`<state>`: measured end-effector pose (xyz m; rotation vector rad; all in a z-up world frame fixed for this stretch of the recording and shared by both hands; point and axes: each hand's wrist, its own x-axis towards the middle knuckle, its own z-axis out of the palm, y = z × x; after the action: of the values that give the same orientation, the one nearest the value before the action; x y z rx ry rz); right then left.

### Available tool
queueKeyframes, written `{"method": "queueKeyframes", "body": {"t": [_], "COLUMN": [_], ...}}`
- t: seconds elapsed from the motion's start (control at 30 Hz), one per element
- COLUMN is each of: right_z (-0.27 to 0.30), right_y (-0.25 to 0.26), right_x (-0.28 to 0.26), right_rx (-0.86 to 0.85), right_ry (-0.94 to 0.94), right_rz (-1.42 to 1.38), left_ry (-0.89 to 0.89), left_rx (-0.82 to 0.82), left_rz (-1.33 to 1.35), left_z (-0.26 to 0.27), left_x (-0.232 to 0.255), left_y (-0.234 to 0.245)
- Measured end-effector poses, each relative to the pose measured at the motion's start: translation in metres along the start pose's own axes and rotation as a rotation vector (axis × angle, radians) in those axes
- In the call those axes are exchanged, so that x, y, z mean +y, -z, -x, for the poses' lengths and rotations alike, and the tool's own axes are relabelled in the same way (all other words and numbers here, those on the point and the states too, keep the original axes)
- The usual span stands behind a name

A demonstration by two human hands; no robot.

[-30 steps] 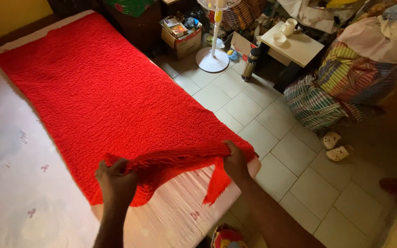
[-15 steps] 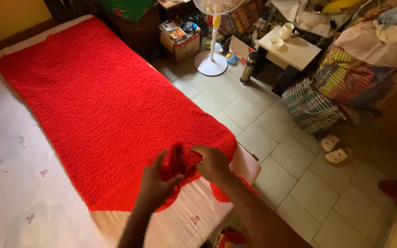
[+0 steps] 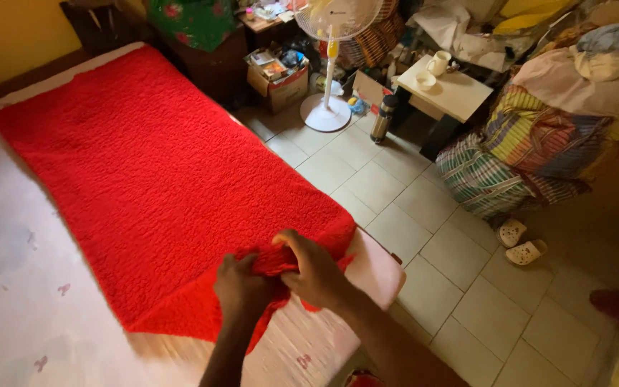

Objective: Fold a red textured blanket on a bed.

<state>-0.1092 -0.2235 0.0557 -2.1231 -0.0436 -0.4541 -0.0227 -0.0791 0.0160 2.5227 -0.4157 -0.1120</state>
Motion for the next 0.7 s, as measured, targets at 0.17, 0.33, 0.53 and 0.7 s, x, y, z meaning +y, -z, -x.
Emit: {"method": "queueKeyframes", "body": {"t": [0.17,0.33,0.53,0.7], "right_z": [0.014,0.033,0.054,0.067], "right_y": [-0.014,-0.036,-0.051,-0.049], "right_x": [0.027,0.074,0.105,0.156], "right_rx": [0.092,0.121,0.069,0.116], "right_ry": [-0.092,-0.254,-0.603,-0.729], "right_rz": [0.011,0.035,0.067,0.101], "left_ry": [-0.076,0.103,0.221,0.254], "left_rx": [0.191,0.042,0.006,0.062], "left_rz": [0.180,0.325,0.836,0.770], "left_z": [-0.009,-0.020,-0.028,-0.028], "left_x": [-0.022,0.005,0.017,0.015], "left_y": [-0.020,0.014,0.050,0.074]}}
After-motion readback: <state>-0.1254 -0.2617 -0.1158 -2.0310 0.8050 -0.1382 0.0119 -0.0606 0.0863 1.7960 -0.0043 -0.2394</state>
